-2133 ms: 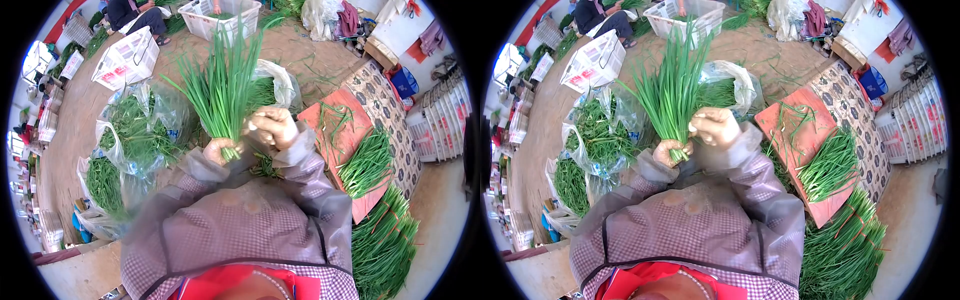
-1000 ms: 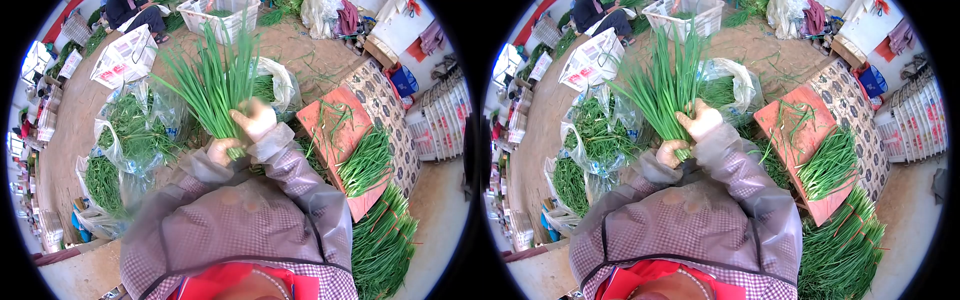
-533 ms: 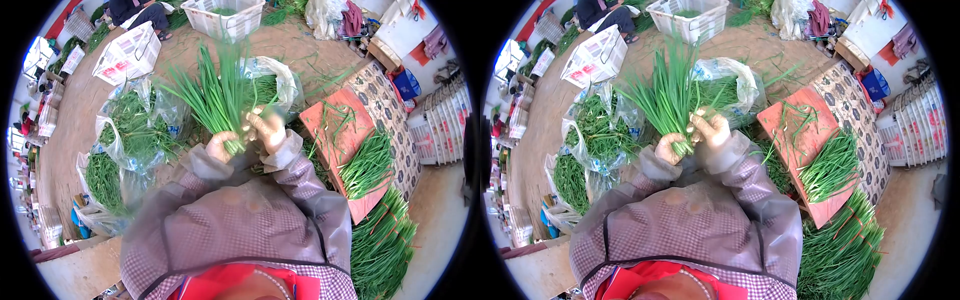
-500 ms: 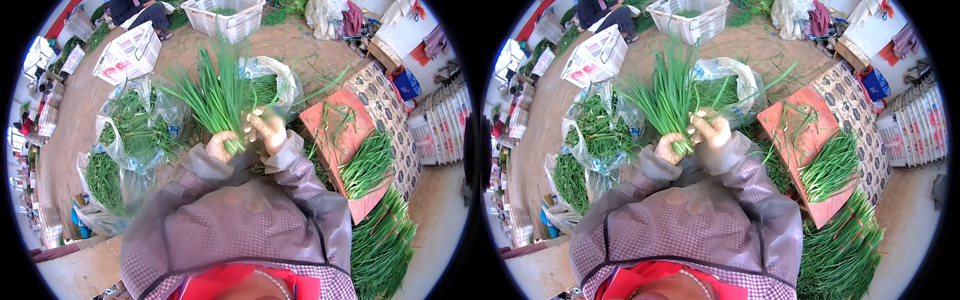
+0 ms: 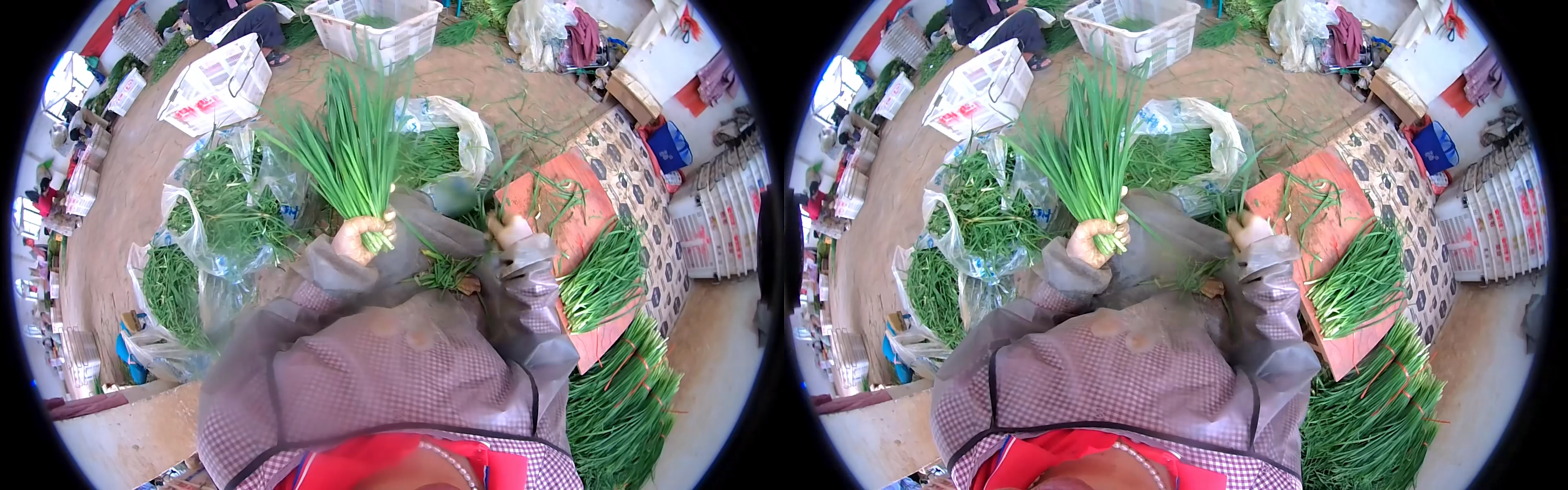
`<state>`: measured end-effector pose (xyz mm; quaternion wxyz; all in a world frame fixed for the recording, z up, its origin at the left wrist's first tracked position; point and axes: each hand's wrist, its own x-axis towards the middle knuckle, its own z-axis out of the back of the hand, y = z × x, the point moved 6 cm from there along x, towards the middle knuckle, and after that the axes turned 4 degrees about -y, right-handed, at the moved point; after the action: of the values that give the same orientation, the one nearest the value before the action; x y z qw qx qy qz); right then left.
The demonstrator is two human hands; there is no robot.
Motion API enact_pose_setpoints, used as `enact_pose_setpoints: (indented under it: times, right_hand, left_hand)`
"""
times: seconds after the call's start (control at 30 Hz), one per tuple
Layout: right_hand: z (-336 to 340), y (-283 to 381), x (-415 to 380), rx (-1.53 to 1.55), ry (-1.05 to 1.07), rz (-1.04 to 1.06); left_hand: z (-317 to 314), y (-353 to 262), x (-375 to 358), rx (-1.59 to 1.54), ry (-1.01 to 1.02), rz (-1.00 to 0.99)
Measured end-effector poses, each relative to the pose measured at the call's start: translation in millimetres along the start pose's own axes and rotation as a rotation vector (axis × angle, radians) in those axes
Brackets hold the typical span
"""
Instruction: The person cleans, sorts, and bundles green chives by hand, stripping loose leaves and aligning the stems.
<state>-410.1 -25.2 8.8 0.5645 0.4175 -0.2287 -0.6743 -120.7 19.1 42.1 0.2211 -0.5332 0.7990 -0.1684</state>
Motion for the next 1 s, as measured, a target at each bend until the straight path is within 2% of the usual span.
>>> enact_pose_setpoints:
  times: [0.07, 0.13, 0.17, 0.2, 0.23, 0.3, 0.37, 0.4, 0.5, 0.63, 0.7, 0.73, 0.8, 0.93, 1.0]
  right_hand:
    - [26.9, 31.3, -26.4, -0.959, -0.159, 0.112]
    - [30.9, 61.6, -17.5, -0.609, -0.154, 0.192]
    - [27.2, 81.1, -20.1, -0.193, -0.151, 0.39]
    - [23.0, 114.3, -33.5, 0.144, -0.121, 0.427]
    - [16.7, 140.6, -39.8, 0.272, -0.139, 0.613]
    - [8.3, 191.1, -54.6, 0.075, -0.279, 0.929]
    - [-4.4, 209.9, -48.5, -0.05, -0.279, 0.943]
    - [-8.2, 209.9, -38.1, -0.04, -0.248, 0.796]
    - [-20.1, 206.3, -22.9, -0.208, -0.234, 0.73]
    - [-31.3, 190.9, -8.7, -0.424, -0.313, 0.732]
    - [-40.3, 189.7, -9.6, -0.484, -0.256, 0.893]
    - [-38.5, 187.0, -8.6, -0.486, -0.259, 0.895]
    - [-25.1, 180.1, -7.6, -0.595, -0.436, 0.866]
    - [39.1, 145.9, 2.0, -0.36, -0.606, 0.667]
    - [55.8, 115.6, 5.6, -0.365, -0.606, 0.555]
  left_hand:
    - [-2.8, 0.0, -1.4, 0.07, -0.028, 0.003]
    - [-9.9, 2.7, -1.0, 0.114, -0.013, 0.013]
    - [-13.4, 4.4, -1.3, 0.159, -0.001, 0.017]
    - [-16.4, 6.8, -1.3, 0.161, 0.003, 0.029]
    - [-20.0, 9.4, -1.0, 0.161, 0.018, 0.047]
    - [-21.0, 14.3, 0.4, 0.165, 0.038, 0.068]
    - [-8.4, 21.1, 0.7, 0.178, -0.009, 0.106]
    - [-7.8, 21.6, -0.5, 0.181, -0.008, 0.104]
    - [-12.4, 21.3, -3.8, 0.182, 0.067, 0.081]
    - [-17.1, 16.5, -9.5, 0.298, 0.039, 0.074]
    - [-19.0, 14.4, -10.5, 0.357, 0.046, 0.075]
    - [-17.6, 13.3, -11.7, 0.368, 0.053, 0.074]
    - [-12.2, 10.0, -13.0, 0.378, 0.063, 0.071]
    - [6.1, -17.3, -13.1, 0.602, -0.016, 0.027]
    - [18.6, -35.5, -6.1, 0.812, 0.004, -0.17]
